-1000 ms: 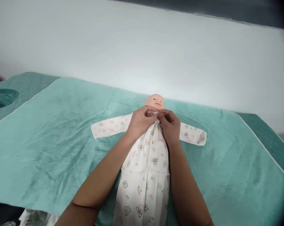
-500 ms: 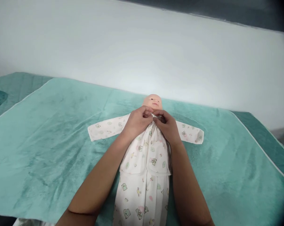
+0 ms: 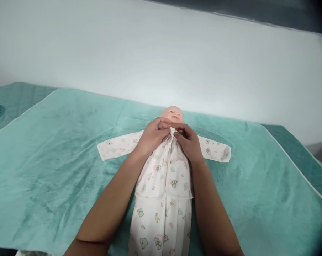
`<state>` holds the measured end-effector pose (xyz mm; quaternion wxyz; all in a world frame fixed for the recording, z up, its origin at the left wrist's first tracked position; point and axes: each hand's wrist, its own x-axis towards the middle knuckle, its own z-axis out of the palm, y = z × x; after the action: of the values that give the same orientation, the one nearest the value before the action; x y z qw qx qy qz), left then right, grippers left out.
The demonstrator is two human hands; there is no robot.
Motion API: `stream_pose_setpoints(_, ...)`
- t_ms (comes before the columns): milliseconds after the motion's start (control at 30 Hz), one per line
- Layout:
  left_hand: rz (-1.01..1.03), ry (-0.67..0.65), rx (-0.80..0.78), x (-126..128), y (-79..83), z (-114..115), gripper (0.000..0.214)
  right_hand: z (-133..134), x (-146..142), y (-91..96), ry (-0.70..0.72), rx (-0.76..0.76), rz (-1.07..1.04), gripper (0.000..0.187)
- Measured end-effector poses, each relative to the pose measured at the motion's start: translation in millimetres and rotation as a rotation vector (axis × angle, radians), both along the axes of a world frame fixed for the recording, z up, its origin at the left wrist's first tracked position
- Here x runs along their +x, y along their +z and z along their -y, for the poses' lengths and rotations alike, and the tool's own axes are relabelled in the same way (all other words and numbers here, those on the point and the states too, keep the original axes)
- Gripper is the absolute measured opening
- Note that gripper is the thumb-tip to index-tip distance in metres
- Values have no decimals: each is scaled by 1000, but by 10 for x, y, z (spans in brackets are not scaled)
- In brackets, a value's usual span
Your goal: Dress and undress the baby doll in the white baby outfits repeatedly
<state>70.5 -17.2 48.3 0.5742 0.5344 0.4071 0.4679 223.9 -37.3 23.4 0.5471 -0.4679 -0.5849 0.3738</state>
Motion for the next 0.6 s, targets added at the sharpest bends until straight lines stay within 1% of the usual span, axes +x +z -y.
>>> stream_pose_setpoints(167, 51, -3, -18, -4, -8, -18, 27, 3, -15, 8, -21, 11, 4, 23)
stream_pose_setpoints(267, 74, -27, -37, -37, 3, -25, 28, 14, -12, 28, 8, 12, 14, 24)
stream_pose_setpoints(433, 87, -60, -63, -70, 29, -19, 27, 19, 0, 34, 2, -46, 10, 27)
stream_pose_setpoints(500, 68, -39, -49, -48, 21, -10, 26, 10, -1, 19, -21, -64, 4, 26)
stream_pose_setpoints(600, -13, 47, 11, 2, 8, 5, 23, -11, -8, -10, -37, -48, -22, 24)
